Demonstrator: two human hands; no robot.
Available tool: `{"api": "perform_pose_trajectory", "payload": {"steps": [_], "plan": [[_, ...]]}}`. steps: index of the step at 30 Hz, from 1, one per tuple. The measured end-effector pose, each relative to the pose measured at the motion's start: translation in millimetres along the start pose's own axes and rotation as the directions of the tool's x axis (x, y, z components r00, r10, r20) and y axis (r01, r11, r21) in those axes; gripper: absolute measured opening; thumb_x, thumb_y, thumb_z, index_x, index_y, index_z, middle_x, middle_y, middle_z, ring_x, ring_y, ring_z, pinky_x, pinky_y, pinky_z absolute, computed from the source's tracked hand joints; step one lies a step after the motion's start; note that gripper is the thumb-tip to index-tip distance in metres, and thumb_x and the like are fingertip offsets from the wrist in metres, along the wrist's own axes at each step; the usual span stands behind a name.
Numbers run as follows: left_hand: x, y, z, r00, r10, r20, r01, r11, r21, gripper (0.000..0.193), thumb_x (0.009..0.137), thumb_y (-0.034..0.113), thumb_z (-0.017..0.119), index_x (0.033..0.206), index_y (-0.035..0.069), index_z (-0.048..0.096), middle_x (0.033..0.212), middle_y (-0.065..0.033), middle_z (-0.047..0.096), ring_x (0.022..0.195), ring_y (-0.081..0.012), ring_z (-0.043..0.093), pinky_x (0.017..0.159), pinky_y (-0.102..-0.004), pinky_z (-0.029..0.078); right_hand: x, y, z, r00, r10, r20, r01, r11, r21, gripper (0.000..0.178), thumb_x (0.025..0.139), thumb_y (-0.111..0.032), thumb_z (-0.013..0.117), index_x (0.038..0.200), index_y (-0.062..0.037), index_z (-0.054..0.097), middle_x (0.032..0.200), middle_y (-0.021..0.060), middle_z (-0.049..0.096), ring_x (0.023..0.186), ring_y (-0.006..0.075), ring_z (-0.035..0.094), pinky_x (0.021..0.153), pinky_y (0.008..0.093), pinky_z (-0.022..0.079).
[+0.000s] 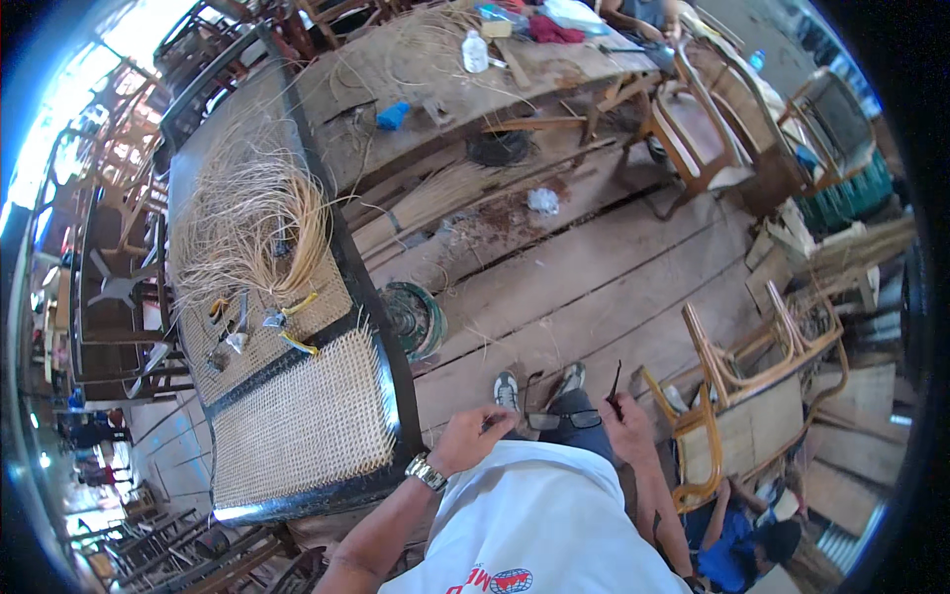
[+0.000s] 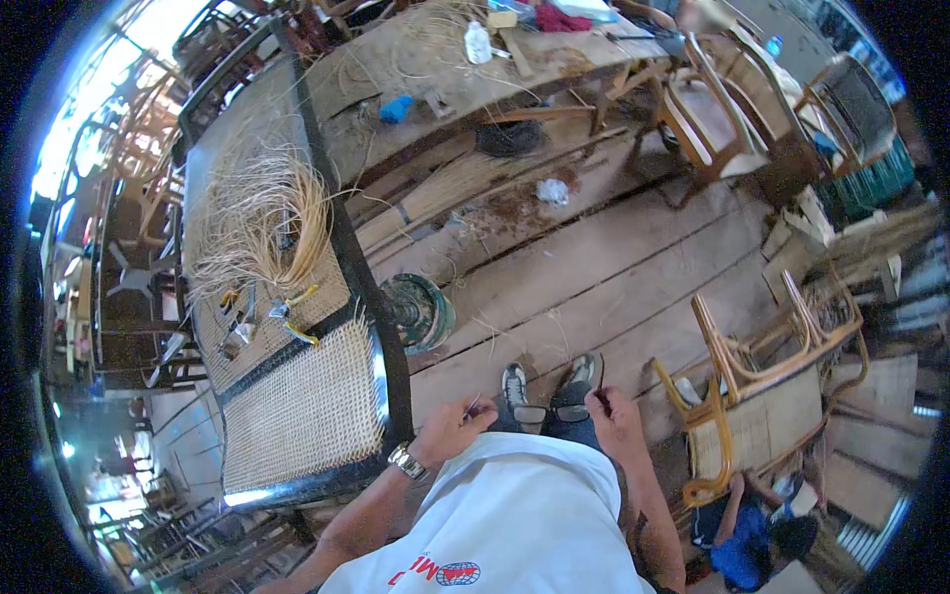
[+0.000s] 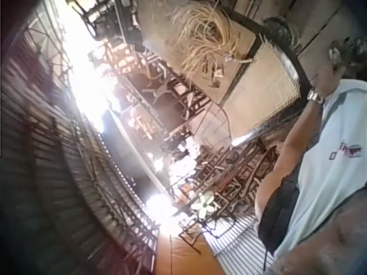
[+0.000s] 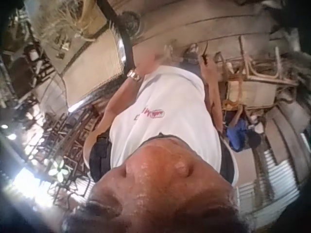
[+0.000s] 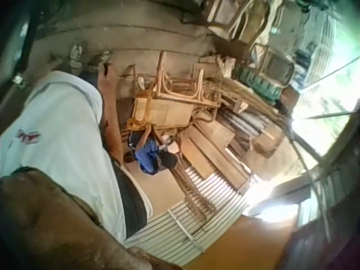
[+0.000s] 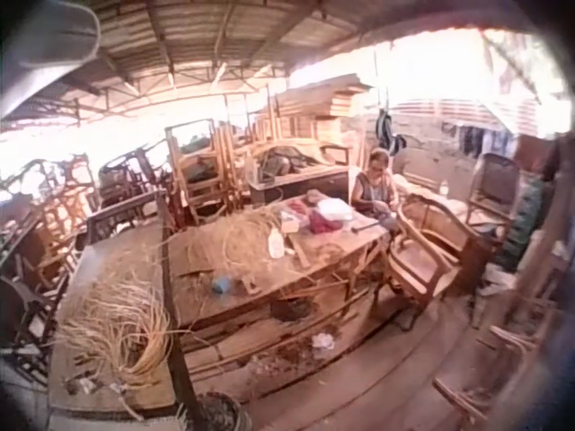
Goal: The person is weaving a rattan seat for a chair.
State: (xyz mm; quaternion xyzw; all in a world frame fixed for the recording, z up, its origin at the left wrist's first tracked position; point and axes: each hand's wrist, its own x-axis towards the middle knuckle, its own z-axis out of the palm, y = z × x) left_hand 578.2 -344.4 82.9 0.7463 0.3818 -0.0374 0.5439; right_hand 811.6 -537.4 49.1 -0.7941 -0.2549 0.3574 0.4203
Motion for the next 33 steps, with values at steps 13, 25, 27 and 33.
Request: {"api": "perform_pose_trajectory", "payload": {"steps": [13,25,27,33], "plan": [[68.9,-36.1,62.5,0.898,-0.416,-0.141,0.436,0.885,0.162,0.039,0.087,0.045,0.066,0.107,0.011,0.07,0.097,-0.0162,0.072,0.093,-0.0347,0.069,0.082,-0.0446,0.053,186.0,173.6,-114.3,0.994,-0.016,-0.11,-0.032,0.905,-0.425,0.03,0.085,-0.025,0.07,0.094,-0.0013,0.054,0.079,0.0218,0.065,0.076,0.0411,0.063,0.068,0.0467,0.049],[94.7,35.0,67.6,0.783,-0.485,-0.389,0.529,0.849,0.007,0.039,0.089,0.042,0.066,0.105,0.007,0.07,0.096,-0.0189,0.071,0.09,-0.0346,0.069,0.081,-0.0453,0.053,325.4,294.5,-151.5,0.961,0.234,0.15,-0.13,0.856,-0.5,0.02,0.077,-0.01,0.071,0.089,-0.0023,0.058,0.064,0.0103,0.062,0.051,0.0181,0.061,0.045,0.033,0.046],[93.5,36.3,65.2,0.762,-0.505,-0.404,0.538,0.842,-0.037,0.038,0.089,0.041,0.066,0.105,0.007,0.07,0.095,-0.0188,0.072,0.089,-0.0345,0.069,0.08,-0.0453,0.053,329.1,270.2,-148.4,0.894,0.386,0.229,-0.234,0.836,-0.497,0.02,0.078,-0.01,0.072,0.088,-0.0011,0.058,0.064,0.0096,0.062,0.05,0.0181,0.061,0.043,0.0324,0.045],[95.3,21.8,27.9,0.708,-0.509,-0.489,0.383,0.859,-0.339,0.035,0.085,0.035,0.073,0.102,0.004,0.072,0.088,-0.0169,0.072,0.081,-0.0273,0.071,0.073,-0.0371,0.054,341.5,196.3,-114.0,0.876,0.357,0.324,-0.195,0.876,-0.44,0.022,0.083,-0.015,0.072,0.091,-0.0006,0.057,0.068,0.0106,0.064,0.053,0.0178,0.062,0.044,0.0308,0.045]]}}
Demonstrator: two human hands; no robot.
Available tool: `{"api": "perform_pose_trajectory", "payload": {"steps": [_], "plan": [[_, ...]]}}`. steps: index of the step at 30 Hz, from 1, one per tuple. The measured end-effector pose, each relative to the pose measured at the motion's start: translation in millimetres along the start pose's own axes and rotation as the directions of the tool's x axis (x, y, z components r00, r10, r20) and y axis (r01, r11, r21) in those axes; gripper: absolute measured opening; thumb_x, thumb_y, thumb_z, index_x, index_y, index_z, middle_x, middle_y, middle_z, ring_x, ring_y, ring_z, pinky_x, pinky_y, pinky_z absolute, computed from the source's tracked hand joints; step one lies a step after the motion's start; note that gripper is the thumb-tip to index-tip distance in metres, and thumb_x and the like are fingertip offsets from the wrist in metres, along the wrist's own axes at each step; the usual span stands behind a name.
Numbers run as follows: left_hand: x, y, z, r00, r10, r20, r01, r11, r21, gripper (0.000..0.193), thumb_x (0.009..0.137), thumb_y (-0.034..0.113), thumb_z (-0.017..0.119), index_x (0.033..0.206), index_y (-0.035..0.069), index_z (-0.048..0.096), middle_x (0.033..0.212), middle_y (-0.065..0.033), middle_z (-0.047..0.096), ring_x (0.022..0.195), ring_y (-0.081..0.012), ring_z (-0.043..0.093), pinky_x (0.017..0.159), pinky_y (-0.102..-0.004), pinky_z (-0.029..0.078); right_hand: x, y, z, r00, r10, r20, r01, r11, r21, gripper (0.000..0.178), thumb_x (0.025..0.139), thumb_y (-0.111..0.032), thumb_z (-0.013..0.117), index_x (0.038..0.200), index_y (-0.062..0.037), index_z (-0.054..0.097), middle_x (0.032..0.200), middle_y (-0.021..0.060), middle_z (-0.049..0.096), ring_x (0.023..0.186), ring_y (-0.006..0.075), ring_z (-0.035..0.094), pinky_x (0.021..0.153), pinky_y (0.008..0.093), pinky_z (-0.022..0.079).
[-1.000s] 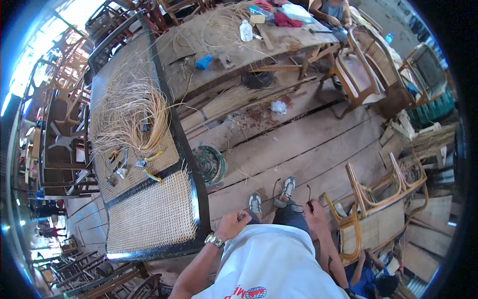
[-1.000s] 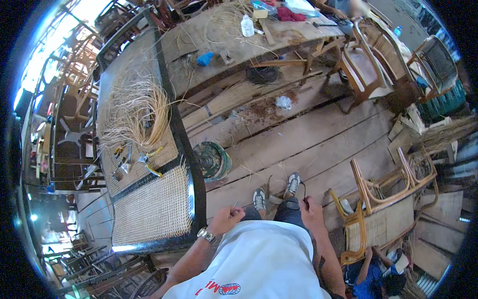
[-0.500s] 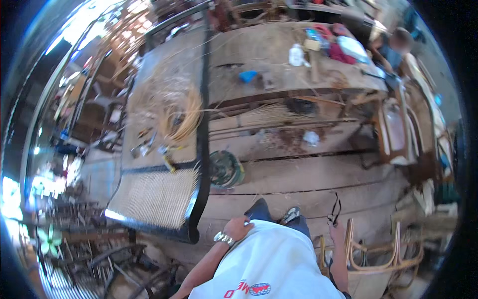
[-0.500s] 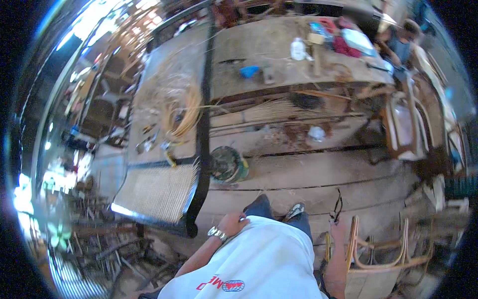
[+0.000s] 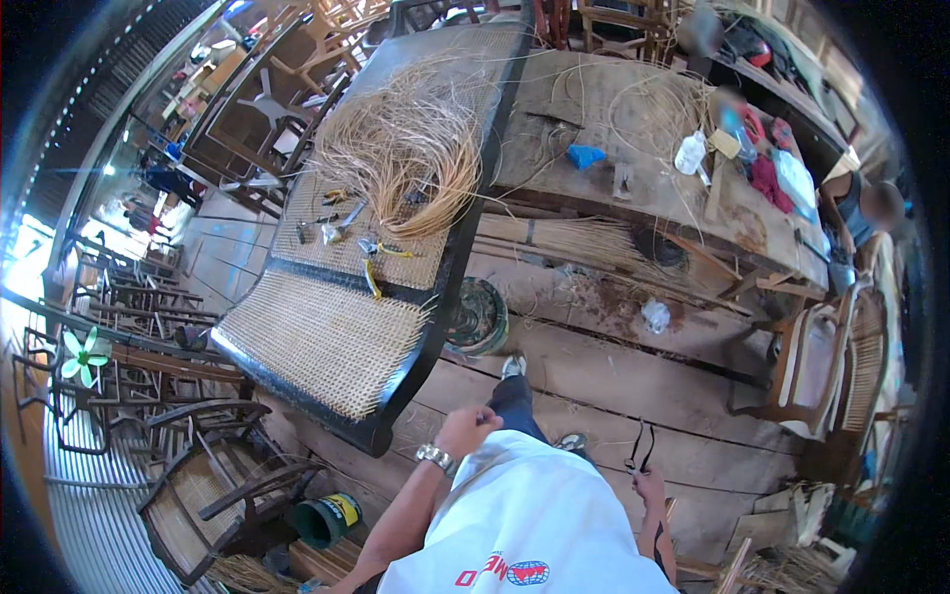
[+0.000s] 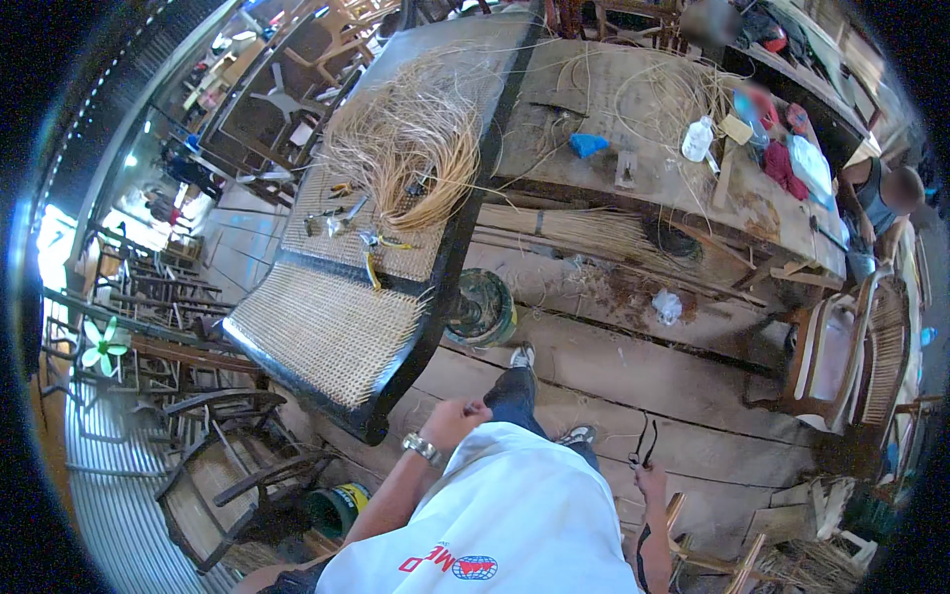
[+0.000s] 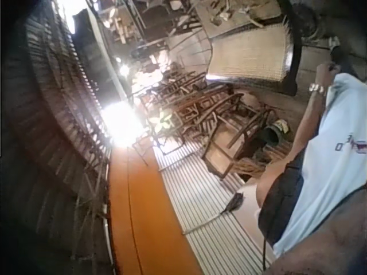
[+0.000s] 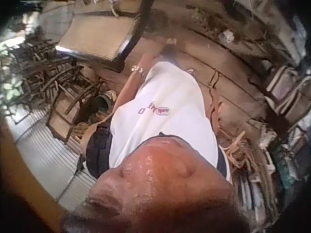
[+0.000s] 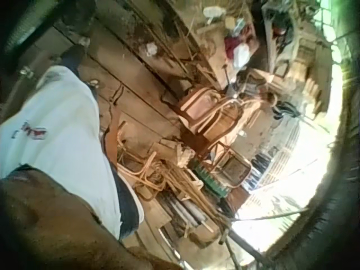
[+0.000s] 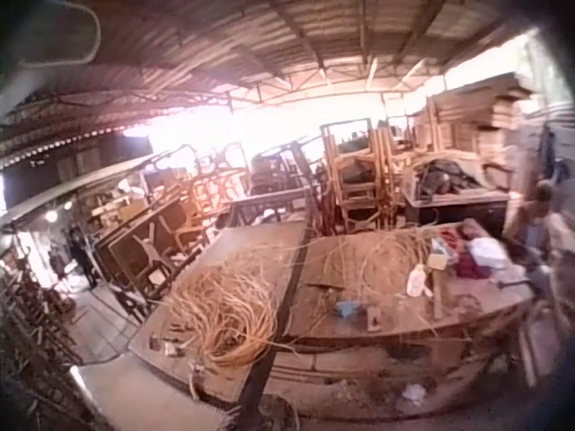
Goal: The person is weaving a rattan seat for a chair.
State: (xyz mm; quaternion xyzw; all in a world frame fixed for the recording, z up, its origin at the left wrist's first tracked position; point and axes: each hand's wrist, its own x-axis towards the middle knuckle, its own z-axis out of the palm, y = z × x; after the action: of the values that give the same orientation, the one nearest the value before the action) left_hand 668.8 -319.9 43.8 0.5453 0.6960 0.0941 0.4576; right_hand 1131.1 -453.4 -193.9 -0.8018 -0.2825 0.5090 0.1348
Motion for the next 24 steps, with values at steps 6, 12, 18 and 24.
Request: {"api": "perform_pose_trajectory", "payload": {"steps": [6,12,18,24], "plan": [[104.9,17.0,-76.2,0.938,0.16,-0.307,-0.19,0.979,-0.07,0.024,0.085,0.024,0.071,0.097,0.003,0.072,0.08,-0.0145,0.072,0.074,-0.0225,0.071,0.068,-0.0343,0.054,8.0,-47.3,-2.5,0.994,-0.005,-0.112,0.007,1.0,0.017,0.026,0.082,-0.01,0.068,0.102,0.0002,0.055,0.069,0.0112,0.064,0.055,0.0167,0.062,0.048,0.0301,0.048],[237.8,45.5,-167.4,0.798,0.312,-0.516,-0.293,0.949,0.119,0.03,0.086,0.028,0.073,0.101,0.001,0.07,0.081,-0.0128,0.071,0.074,-0.0237,0.069,0.069,-0.0346,0.054,-7.8,-87.5,15.7,0.967,0.04,-0.25,0.007,0.983,0.182,0.02,0.084,-0.008,0.068,0.098,-0.0012,0.055,0.072,0.0097,0.064,0.057,0.0161,0.063,0.051,0.0292,0.049],[315.2,49.0,-228.8,0.784,0.322,-0.53,-0.279,0.947,0.163,0.039,0.086,0.03,0.071,0.109,-0.002,0.063,0.104,-0.0188,0.064,0.099,-0.0368,0.061,0.087,-0.0454,0.048,-26.0,-174.9,49.5,0.946,-0.04,-0.321,0.092,0.985,0.147,0.023,0.087,-0.013,0.073,0.1,-0.0025,0.057,0.071,0.0042,0.059,0.061,0.0126,0.06,0.052,0.0283,0.047],[330.4,37.2,-245.1,0.791,0.361,-0.494,-0.254,0.928,0.272,0.044,0.085,0.027,0.071,0.116,-0.003,0.06,0.108,-0.0203,0.062,0.099,-0.0381,0.061,0.085,-0.046,0.048,-13.8,-362.2,62.0,0.928,-0.269,-0.259,0.299,0.95,0.085,0.018,0.087,-0.01,0.069,0.102,-0.0026,0.062,0.078,0.004,0.063,0.071,0.012,0.059,0.061,0.0295,0.048]]}}
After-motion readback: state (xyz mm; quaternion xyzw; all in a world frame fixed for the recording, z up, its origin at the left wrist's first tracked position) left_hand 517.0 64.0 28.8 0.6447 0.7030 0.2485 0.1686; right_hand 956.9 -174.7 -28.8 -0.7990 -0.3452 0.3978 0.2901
